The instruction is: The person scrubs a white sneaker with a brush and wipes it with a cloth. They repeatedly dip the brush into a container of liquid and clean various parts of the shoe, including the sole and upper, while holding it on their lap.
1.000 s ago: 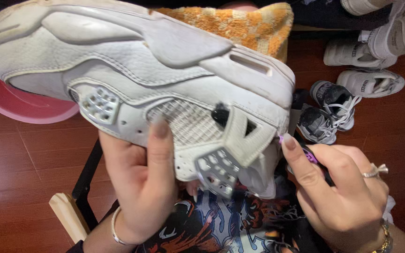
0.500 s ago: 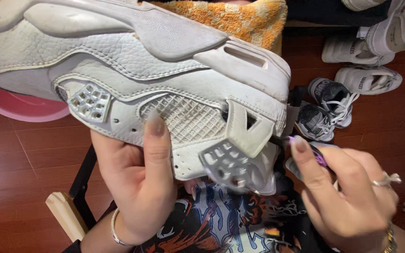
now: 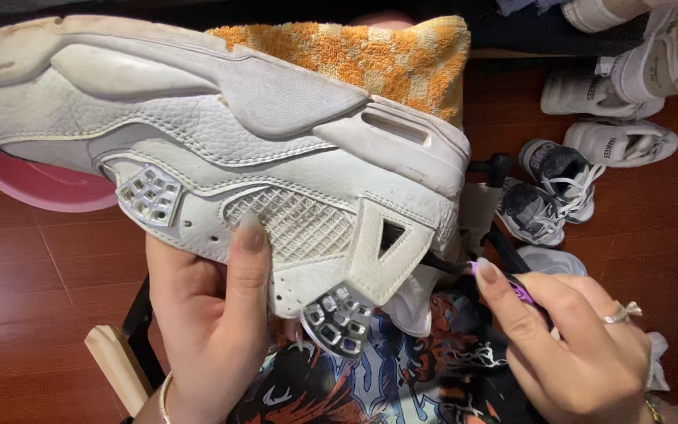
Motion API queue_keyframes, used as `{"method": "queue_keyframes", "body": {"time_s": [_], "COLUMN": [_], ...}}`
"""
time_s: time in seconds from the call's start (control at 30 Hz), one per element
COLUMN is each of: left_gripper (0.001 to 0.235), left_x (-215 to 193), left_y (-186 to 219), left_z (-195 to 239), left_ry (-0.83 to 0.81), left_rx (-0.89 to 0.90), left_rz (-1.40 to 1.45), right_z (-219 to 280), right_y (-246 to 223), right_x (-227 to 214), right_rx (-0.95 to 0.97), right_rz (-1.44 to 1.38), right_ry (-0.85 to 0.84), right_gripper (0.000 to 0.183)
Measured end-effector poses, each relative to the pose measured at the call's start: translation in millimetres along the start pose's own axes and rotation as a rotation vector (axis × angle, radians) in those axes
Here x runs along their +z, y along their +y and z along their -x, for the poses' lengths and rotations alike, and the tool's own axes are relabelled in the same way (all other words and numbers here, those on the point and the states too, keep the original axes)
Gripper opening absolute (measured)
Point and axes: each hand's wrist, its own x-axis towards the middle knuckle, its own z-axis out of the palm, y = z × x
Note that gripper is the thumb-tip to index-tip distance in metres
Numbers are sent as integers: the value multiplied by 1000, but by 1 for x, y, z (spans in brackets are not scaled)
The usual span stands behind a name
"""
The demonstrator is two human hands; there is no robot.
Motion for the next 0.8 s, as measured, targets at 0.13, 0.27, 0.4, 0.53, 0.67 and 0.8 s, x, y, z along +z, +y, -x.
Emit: {"method": "queue_keyframes", "body": {"time_s": [0.13,0.27,0.4,0.53,0.67,0.8], "left_gripper": [39,39,32,23,26,31], "left_x": [1,1,-9,-44,-50,-27], "left_y": [-6,-4,4,37,66,79], "left_z": [1,-1,2,-3,-12,-57], "left_ry": [40,4,-17,-210,-509,-761], "left_rx": [7,1,-109,7,407,759], "left_rz": [-96,-76,-176,-789,-1086,-1085], "right_z": [16,-6,-20,-23,-11,-6], "right_y": [-1,-10,-11,-7,-4,1], "right_x": [5,3,-2,-5,-4,-1], "right_rx": [94,-9,-31,-33,-4,-23], "right_rz": [-21,-2,21,-61,-42,-52], "right_ry": [-16,24,17,-18,19,14], "right_gripper": [53,48,55,54,54,56]}}
